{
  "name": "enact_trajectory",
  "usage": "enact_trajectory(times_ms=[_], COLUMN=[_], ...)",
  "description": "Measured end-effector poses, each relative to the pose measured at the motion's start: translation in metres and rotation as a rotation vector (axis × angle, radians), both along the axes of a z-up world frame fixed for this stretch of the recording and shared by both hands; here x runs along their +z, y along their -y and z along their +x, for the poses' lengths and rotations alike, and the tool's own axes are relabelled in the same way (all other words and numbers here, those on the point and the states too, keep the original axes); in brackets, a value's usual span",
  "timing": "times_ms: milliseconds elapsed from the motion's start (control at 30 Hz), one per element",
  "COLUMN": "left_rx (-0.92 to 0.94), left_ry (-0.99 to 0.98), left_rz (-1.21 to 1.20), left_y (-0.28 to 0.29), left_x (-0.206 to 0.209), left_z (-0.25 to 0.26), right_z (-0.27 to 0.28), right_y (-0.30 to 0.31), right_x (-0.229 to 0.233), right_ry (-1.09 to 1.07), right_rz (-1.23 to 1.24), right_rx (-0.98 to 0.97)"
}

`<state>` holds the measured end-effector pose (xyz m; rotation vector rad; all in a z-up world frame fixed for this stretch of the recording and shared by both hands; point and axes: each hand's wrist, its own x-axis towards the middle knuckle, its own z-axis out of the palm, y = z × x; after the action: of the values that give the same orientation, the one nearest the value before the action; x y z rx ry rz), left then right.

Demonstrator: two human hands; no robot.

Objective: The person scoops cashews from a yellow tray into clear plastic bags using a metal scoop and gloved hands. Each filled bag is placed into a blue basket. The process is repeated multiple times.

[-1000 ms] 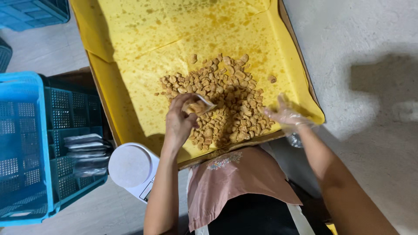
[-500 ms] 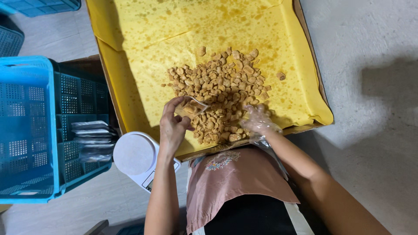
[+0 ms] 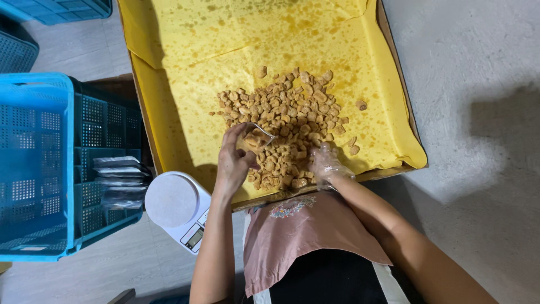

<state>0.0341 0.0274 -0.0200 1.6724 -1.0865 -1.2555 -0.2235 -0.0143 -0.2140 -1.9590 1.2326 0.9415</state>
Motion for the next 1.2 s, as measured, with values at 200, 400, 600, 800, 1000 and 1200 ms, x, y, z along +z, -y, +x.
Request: enact_trajectory(times_ms=[200, 400, 600, 800, 1000, 1200], left_rx=[-0.046, -0.147, -0.033, 0.026, 0.033, 0.025], left_ry=[-0.040, 0.130, 0.080, 0.080, -0.035, -0.141], left_rz=[0.038, 0.014, -0.066, -0.103, -0.152, 0.044], left_y=[0.012, 0.033, 0.049, 0.049, 0.051, 0.045], left_x=[0.008, 0.001, -0.009, -0.017, -0.017, 0.017], left_z=[-0.010, -0.036, -0.065, -0.061, -0.060, -0.052], right_z=[-0.024, 0.008, 0.043, 0.050, 0.054, 0.067], right_y=[0.032, 0.069, 0.059, 0.070, 0.083, 0.080], right_x=[0.047, 0.160, 0.220, 0.216, 0.213, 0.230], right_ry=[1.180, 1.865, 1.777, 1.745, 1.676, 1.924], right_rz=[0.649, 0.961, 0.424, 0.032, 0.104, 0.197], right_rx=[-1.298, -1.220, -0.998, -0.810, -1.117, -1.174])
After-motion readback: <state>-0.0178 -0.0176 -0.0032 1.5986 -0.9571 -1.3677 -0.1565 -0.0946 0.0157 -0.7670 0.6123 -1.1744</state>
